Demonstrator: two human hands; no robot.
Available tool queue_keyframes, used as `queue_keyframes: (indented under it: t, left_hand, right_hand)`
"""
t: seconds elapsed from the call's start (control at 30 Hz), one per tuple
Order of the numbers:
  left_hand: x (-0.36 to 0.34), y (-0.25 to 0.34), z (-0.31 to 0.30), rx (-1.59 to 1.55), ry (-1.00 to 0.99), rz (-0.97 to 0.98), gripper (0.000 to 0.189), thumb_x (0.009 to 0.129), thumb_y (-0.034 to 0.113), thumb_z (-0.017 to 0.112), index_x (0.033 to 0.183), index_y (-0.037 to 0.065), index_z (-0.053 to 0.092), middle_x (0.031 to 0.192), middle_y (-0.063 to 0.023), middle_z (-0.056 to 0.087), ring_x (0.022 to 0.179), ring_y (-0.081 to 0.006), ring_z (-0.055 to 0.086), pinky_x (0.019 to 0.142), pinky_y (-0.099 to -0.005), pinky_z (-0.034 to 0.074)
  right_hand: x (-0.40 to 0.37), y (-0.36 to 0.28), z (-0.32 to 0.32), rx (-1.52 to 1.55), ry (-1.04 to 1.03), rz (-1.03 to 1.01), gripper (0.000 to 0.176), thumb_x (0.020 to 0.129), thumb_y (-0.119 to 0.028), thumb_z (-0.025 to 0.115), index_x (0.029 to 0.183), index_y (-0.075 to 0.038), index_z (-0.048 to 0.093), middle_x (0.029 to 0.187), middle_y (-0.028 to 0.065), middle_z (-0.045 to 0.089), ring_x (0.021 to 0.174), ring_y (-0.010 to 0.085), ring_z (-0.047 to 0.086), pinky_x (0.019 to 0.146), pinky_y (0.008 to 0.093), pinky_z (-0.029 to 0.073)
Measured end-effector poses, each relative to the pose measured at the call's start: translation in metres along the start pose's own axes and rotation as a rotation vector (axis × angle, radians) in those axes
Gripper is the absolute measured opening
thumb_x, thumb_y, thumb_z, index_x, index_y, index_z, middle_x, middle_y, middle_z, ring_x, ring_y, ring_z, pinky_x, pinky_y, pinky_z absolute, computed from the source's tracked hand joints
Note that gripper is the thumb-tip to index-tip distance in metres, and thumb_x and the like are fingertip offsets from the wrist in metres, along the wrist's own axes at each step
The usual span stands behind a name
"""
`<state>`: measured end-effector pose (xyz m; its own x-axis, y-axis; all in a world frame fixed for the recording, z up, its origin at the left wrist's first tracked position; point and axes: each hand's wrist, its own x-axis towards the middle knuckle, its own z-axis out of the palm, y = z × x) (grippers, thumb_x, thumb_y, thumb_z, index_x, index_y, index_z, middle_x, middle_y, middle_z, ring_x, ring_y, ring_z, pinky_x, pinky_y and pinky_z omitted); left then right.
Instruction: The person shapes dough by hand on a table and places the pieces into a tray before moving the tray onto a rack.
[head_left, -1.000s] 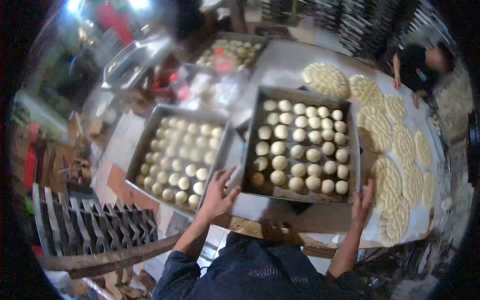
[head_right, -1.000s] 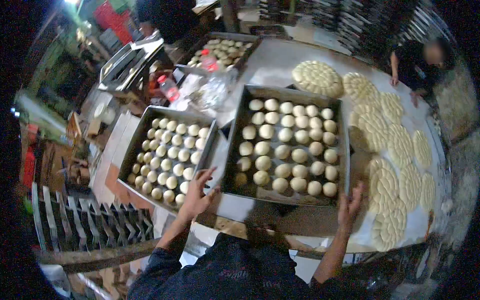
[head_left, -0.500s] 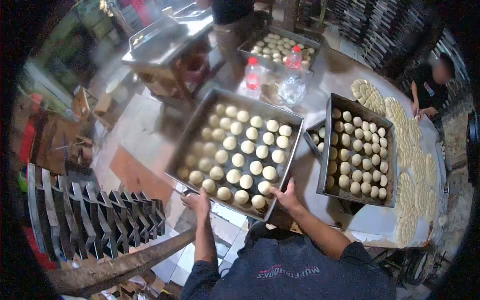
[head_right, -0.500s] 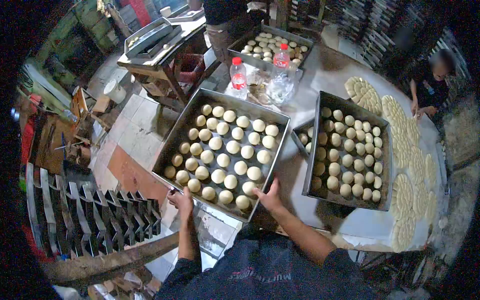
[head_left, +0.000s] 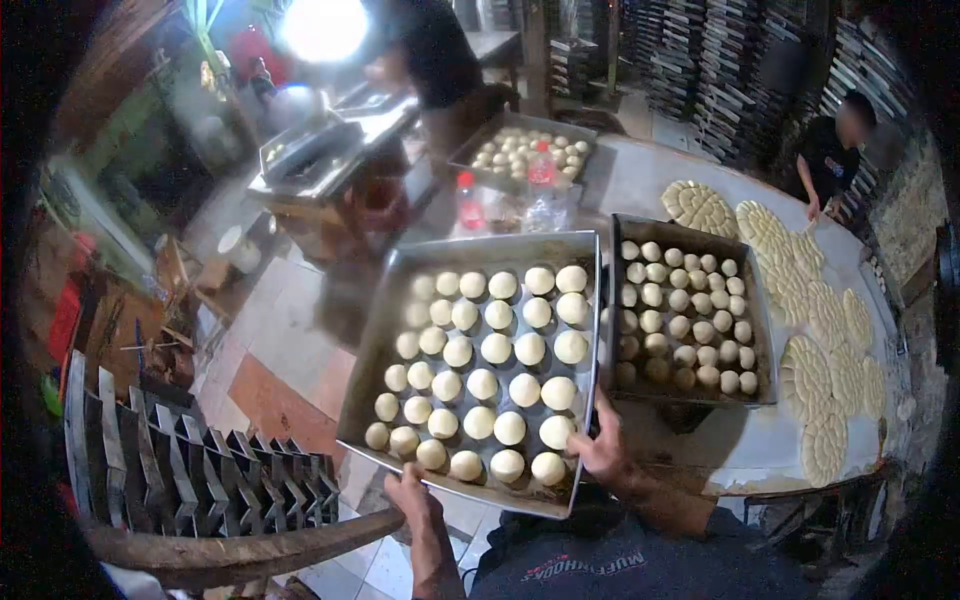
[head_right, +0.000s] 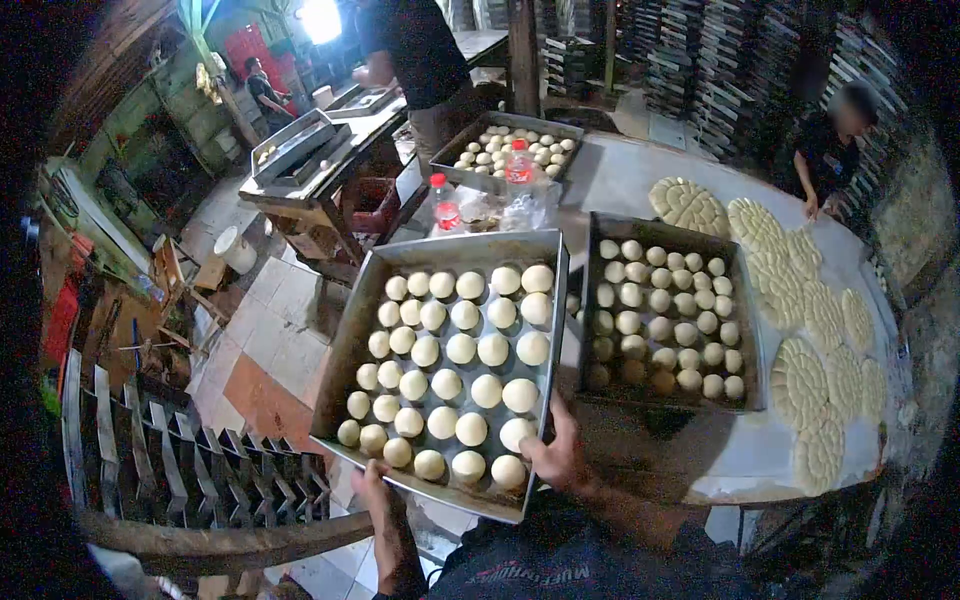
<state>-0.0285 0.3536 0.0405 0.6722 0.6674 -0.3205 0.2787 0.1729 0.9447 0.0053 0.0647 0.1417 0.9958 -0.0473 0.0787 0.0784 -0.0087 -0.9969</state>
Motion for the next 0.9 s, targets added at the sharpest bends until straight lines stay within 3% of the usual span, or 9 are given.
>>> queue_keyframes:
  t: [0.27,0.37,0.4,0.53,0.67,0.7,0.73,0.77,0.9]
  left_hand:
    - [-0.125,0.054,0.097,-0.252,-0.320,0.301,0.026,0.084,0.003,0.056,0.108,-0.005,0.053,0.093,-0.0073,0.057,0.081,-0.0146,0.055,0.070,-0.0280,0.046]
    - [-0.146,0.064,0.165,-0.284,-0.514,0.309,0.029,0.083,0.008,0.063,0.109,-0.002,0.054,0.092,-0.0059,0.058,0.081,-0.0137,0.055,0.069,-0.0282,0.046]
    - [-0.140,0.060,0.186,-0.137,-0.530,0.331,0.034,0.083,0.010,0.065,0.112,-0.003,0.054,0.092,-0.0073,0.060,0.079,-0.0154,0.056,0.070,-0.0283,0.046]
    - [-0.109,0.044,0.301,0.128,-0.513,0.524,0.037,0.079,0.020,0.068,0.105,-0.006,0.062,0.092,-0.0151,0.067,0.088,-0.0239,0.064,0.077,-0.0377,0.051]
    - [-0.152,0.080,0.335,0.123,-0.694,0.571,0.036,0.075,0.019,0.066,0.102,-0.005,0.065,0.089,-0.0176,0.068,0.085,-0.0304,0.066,0.077,-0.0386,0.052]
    - [-0.144,0.075,0.348,0.181,-0.693,0.537,0.038,0.073,0.018,0.068,0.103,-0.005,0.065,0.087,-0.0176,0.068,0.084,-0.0324,0.065,0.079,-0.0399,0.051]
    - [-0.151,0.085,0.343,0.311,-0.612,0.825,0.046,0.070,0.021,0.071,0.108,-0.005,0.064,0.101,-0.0220,0.064,0.099,-0.0358,0.059,0.091,-0.0423,0.046]
    - [-0.140,0.071,0.352,0.413,-0.534,0.847,0.052,0.069,0.023,0.073,0.112,-0.005,0.061,0.111,-0.0244,0.057,0.108,-0.0380,0.052,0.096,-0.0440,0.042]
    - [-0.097,0.047,0.349,0.569,-0.631,1.003,0.079,0.068,0.032,0.078,0.130,-0.005,0.047,0.134,-0.0296,0.037,0.122,-0.0443,0.035,0.106,-0.0501,0.031]
  right_hand:
    - [-0.071,-0.025,-0.140,0.241,0.237,-0.035,0.086,0.062,-0.003,0.058,0.145,-0.001,0.035,0.128,0.0111,0.051,0.111,0.0222,0.051,0.099,0.0354,0.042]
    - [-0.075,-0.014,-0.198,0.080,0.522,0.072,0.056,0.066,-0.005,0.062,0.121,-0.003,0.051,0.095,0.0048,0.054,0.079,0.0173,0.053,0.070,0.0329,0.049]
    - [-0.066,-0.016,-0.217,0.195,0.480,0.007,0.041,0.067,-0.008,0.063,0.107,-0.004,0.052,0.089,0.0056,0.053,0.078,0.0181,0.054,0.068,0.0341,0.048]
    - [-0.035,-0.001,-0.279,0.057,0.667,0.188,0.048,0.067,-0.013,0.064,0.111,0.003,0.052,0.094,0.0096,0.055,0.083,0.0231,0.054,0.074,0.0382,0.047]
    - [-0.016,0.025,-0.312,0.030,0.718,0.268,0.054,0.067,-0.014,0.064,0.116,0.003,0.051,0.100,0.0093,0.056,0.089,0.0248,0.054,0.081,0.0379,0.045]
    - [-0.013,0.039,-0.315,0.042,0.755,0.177,0.033,0.068,-0.013,0.063,0.096,0.000,0.050,0.087,0.0055,0.053,0.077,0.0192,0.051,0.069,0.0334,0.042]
    - [-0.013,0.040,-0.312,0.027,0.747,0.106,0.028,0.069,-0.012,0.063,0.092,0.000,0.053,0.081,0.0043,0.053,0.071,0.0170,0.049,0.064,0.0324,0.042]
    - [-0.013,0.043,-0.310,0.012,0.738,0.034,0.023,0.070,-0.012,0.063,0.089,0.000,0.056,0.076,0.0031,0.052,0.065,0.0149,0.047,0.059,0.0315,0.041]
    - [-0.018,0.046,-0.290,-0.110,0.803,0.140,0.054,0.072,-0.008,0.064,0.124,-0.001,0.052,0.116,0.0140,0.054,0.103,0.0248,0.052,0.082,0.0354,0.045]
